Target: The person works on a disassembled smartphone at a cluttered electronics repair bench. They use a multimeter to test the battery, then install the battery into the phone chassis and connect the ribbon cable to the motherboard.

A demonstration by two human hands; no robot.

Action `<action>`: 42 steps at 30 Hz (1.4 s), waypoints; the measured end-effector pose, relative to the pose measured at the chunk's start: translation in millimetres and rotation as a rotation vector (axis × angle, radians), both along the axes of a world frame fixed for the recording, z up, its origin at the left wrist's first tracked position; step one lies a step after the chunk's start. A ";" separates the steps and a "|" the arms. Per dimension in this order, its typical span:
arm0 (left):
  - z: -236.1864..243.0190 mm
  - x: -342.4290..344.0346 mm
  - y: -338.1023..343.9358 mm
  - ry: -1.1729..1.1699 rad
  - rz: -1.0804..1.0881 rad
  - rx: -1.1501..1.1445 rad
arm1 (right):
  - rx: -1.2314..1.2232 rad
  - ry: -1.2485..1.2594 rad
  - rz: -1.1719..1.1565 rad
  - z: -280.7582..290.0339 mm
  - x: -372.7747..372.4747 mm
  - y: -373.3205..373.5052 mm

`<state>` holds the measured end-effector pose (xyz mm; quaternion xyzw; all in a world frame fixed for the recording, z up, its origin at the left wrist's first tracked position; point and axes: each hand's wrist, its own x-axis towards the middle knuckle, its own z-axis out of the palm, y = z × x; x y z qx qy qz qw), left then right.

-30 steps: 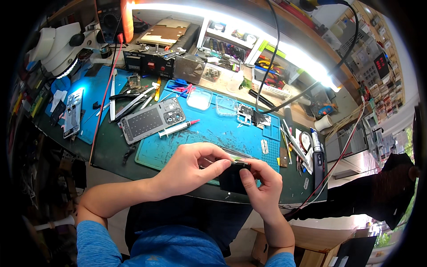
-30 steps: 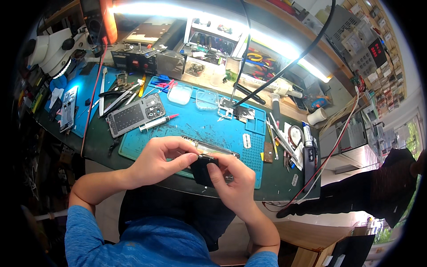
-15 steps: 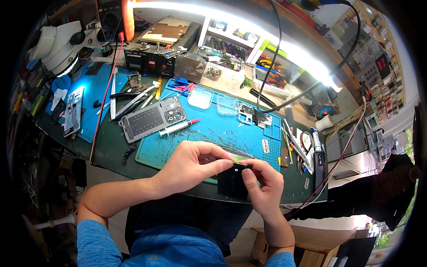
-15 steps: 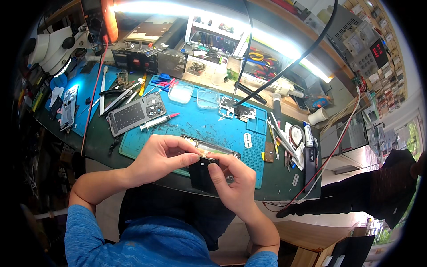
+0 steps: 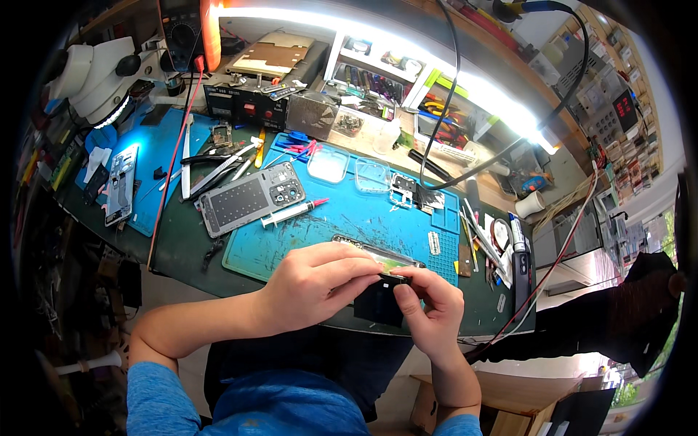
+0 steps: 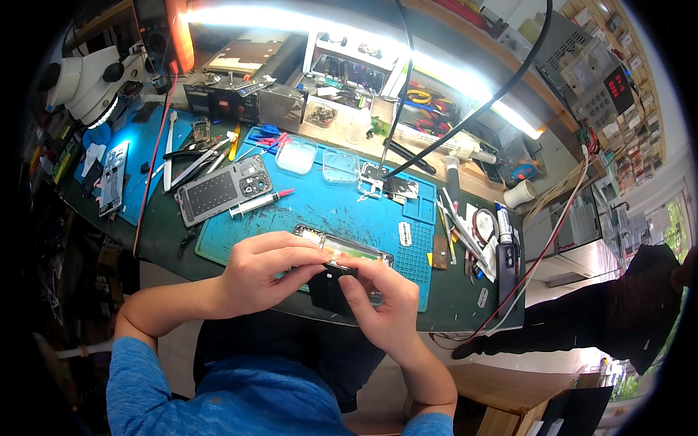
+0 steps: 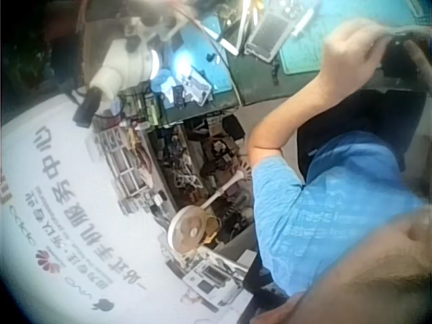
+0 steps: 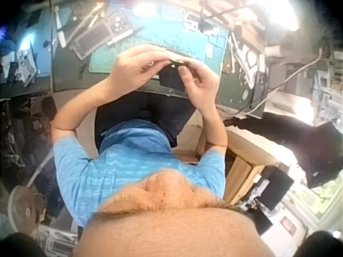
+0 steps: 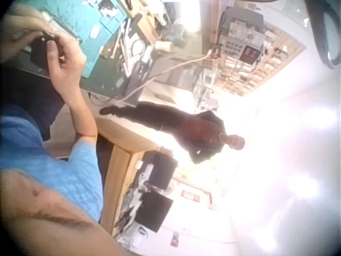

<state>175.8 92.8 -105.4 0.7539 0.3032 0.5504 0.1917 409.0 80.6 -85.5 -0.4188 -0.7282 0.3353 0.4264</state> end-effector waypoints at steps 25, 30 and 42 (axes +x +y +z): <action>3.7 -10.1 1.8 -0.016 -0.141 -0.455 | -0.294 0.111 0.039 -1.5 3.3 2.9; -1.1 -7.7 0.9 -0.287 -0.241 -0.623 | -0.547 0.514 0.384 -15.0 0.5 6.8; 2.8 -24.9 -2.5 -0.801 -0.633 -1.243 | 0.315 -0.185 0.224 -7.2 9.2 6.1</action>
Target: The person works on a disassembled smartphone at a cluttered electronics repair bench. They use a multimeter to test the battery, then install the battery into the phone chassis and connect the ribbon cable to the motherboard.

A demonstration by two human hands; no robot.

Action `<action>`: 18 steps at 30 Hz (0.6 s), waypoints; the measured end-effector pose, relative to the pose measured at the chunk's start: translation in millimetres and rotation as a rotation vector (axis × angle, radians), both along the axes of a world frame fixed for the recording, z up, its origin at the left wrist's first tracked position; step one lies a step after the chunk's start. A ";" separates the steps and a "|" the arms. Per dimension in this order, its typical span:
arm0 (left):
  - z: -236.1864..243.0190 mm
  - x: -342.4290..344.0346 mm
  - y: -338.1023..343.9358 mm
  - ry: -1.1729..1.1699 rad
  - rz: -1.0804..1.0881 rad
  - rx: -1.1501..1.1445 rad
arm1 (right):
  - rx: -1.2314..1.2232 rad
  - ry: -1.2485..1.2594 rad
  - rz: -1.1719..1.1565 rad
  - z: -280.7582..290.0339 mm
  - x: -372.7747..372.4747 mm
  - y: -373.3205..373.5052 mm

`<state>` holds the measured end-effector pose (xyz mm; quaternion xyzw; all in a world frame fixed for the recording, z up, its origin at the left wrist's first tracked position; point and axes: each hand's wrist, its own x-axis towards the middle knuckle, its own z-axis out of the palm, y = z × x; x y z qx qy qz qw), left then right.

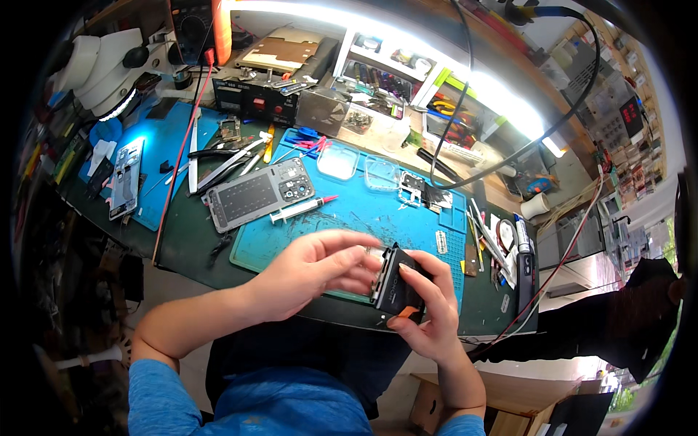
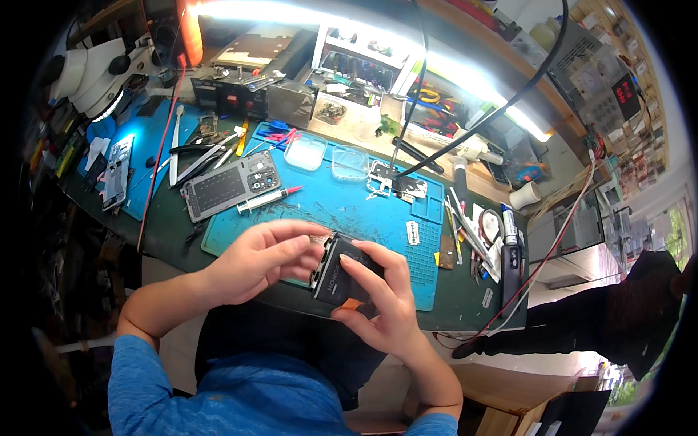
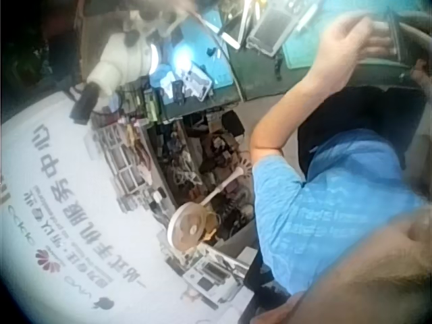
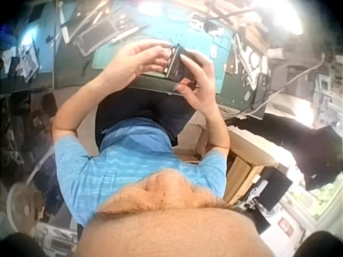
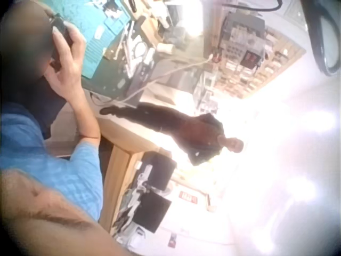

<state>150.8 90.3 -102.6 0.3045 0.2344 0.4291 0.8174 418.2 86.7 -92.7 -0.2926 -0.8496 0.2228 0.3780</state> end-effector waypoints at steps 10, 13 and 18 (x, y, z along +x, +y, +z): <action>2.5 -1.6 -1.2 0.142 -0.067 -0.007 | 0.178 -0.166 -0.103 3.4 1.1 0.2; 1.5 -3.5 2.4 0.290 -0.048 0.142 | 0.253 -0.204 -0.120 4.4 0.0 1.5; -4.5 -3.3 3.6 0.267 -0.046 0.152 | 0.275 -0.201 -0.112 5.1 -1.5 1.3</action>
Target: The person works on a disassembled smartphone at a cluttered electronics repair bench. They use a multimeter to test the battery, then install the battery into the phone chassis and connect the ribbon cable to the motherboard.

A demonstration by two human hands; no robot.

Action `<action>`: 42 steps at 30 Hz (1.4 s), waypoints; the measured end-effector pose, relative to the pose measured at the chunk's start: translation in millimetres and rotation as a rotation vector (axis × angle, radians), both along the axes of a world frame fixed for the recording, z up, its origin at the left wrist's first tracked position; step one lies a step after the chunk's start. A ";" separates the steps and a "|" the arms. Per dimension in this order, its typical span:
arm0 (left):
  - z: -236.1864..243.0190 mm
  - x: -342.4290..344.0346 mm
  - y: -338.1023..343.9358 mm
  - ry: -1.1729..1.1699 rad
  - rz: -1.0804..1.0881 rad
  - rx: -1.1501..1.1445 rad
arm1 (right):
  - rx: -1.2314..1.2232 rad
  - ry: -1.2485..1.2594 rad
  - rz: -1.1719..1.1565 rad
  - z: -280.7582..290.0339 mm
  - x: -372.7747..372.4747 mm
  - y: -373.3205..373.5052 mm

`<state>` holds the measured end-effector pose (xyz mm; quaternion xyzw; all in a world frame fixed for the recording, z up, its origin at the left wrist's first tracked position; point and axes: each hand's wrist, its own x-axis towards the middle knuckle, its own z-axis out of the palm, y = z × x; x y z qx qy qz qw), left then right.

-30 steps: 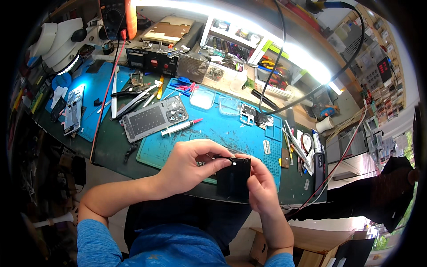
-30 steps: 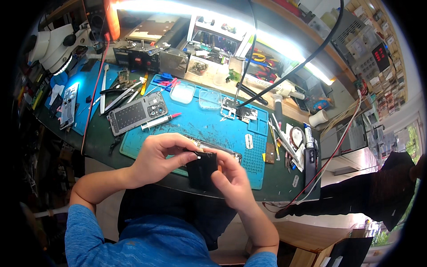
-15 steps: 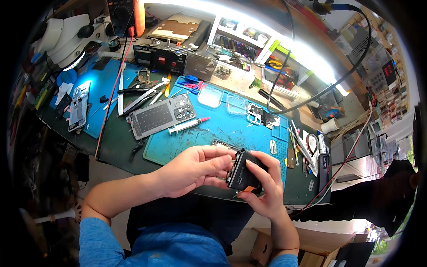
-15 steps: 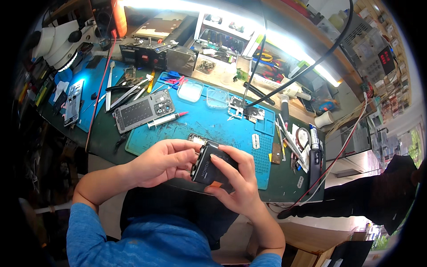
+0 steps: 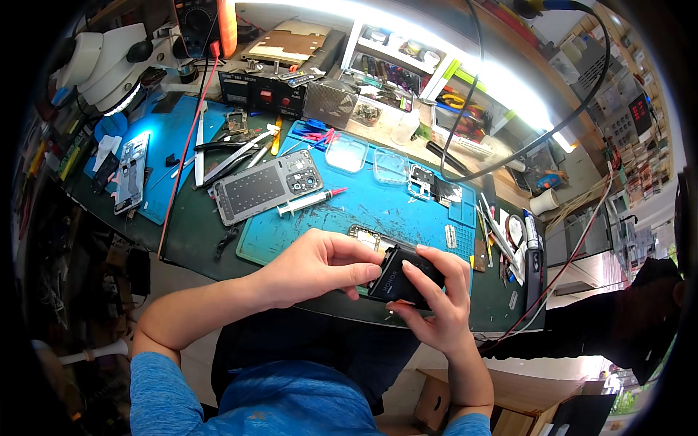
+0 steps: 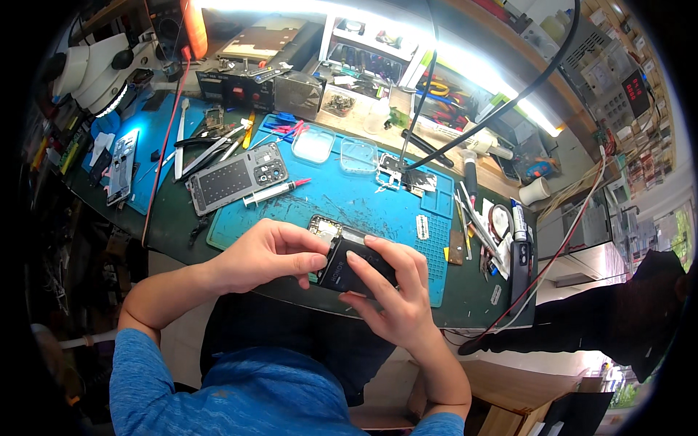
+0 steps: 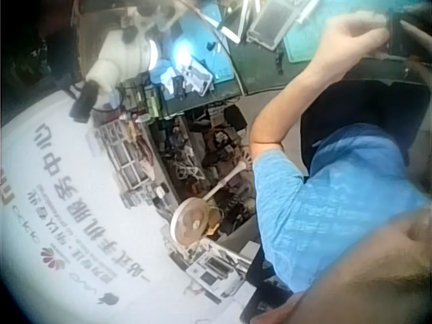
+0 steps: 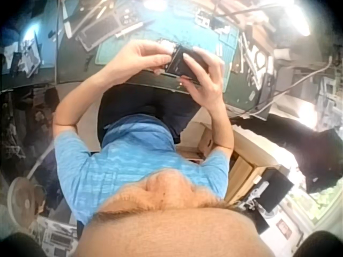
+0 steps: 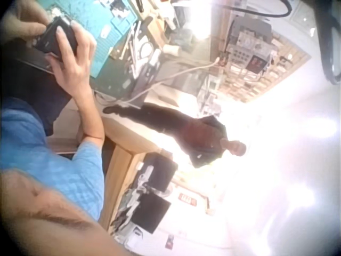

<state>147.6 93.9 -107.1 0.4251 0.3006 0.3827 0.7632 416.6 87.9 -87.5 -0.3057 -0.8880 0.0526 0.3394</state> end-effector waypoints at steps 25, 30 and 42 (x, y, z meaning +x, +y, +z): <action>9.3 5.0 -0.6 0.244 0.125 0.150 | 0.044 -0.057 -0.084 1.0 -7.5 -1.0; 12.0 -5.2 5.5 0.014 -0.036 -0.029 | -0.109 0.089 -0.027 -8.5 3.9 4.9; 3.1 -4.4 6.5 -0.062 -0.033 -0.080 | -0.085 0.094 -0.003 -8.0 5.8 6.3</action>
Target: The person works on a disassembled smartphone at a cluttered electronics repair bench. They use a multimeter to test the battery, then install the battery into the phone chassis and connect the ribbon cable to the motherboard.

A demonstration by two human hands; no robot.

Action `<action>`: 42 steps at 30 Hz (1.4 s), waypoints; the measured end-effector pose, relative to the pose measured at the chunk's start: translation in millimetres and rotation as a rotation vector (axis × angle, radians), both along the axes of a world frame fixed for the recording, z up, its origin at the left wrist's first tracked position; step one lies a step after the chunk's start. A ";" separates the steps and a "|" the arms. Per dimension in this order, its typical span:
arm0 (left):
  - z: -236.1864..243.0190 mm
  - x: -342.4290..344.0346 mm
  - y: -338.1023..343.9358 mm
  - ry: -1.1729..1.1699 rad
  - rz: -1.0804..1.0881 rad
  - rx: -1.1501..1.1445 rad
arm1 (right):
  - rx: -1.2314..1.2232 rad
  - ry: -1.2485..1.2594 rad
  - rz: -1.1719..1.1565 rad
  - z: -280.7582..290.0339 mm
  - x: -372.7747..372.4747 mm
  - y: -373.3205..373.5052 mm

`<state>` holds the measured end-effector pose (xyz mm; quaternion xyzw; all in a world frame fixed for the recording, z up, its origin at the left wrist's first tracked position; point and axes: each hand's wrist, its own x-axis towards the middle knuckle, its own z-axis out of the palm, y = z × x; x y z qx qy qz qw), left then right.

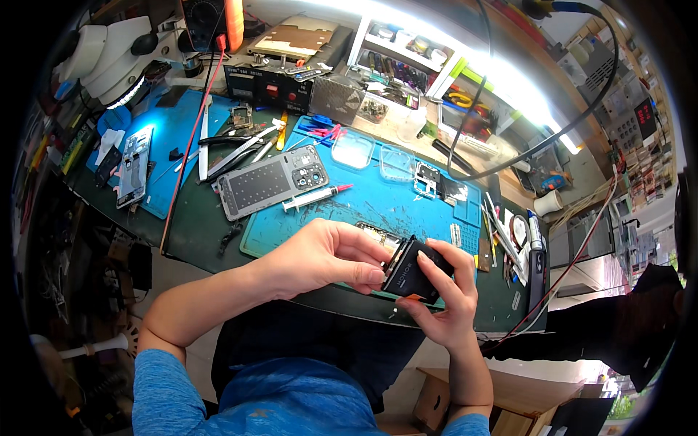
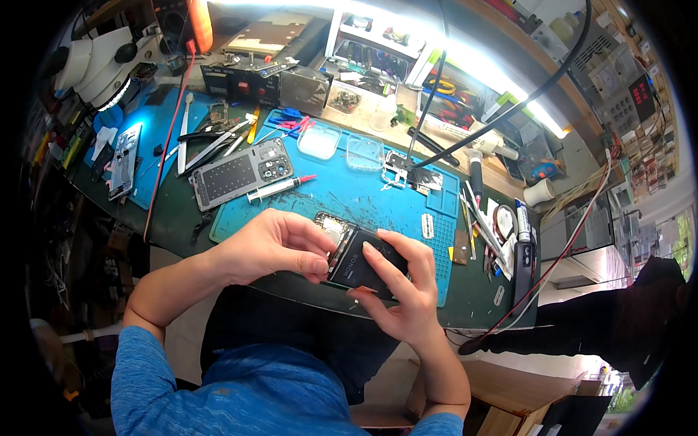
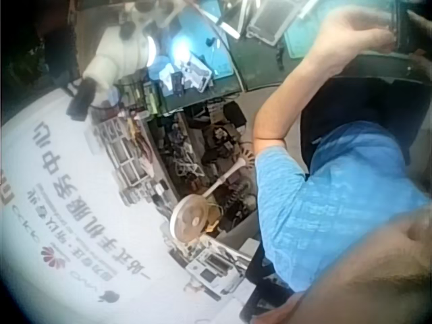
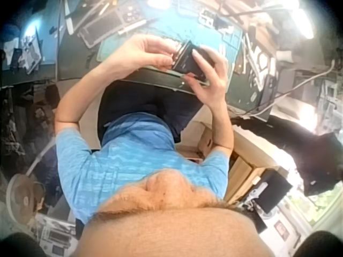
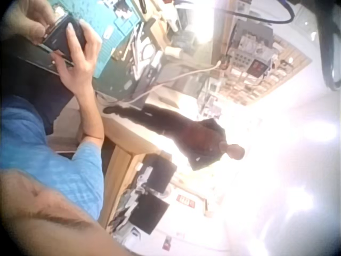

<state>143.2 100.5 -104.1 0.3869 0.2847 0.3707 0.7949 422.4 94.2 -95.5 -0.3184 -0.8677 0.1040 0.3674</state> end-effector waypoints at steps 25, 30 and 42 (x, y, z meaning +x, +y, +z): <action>3.2 19.3 -11.4 0.499 0.264 0.554 | 0.177 -0.244 -0.111 11.1 -9.2 -8.2; -1.2 21.7 -11.9 0.529 0.281 0.617 | 0.187 -0.255 -0.120 8.7 -7.7 -8.3; 1.6 12.7 5.7 0.225 0.122 0.207 | 0.138 -0.178 -0.073 11.3 -3.6 -7.5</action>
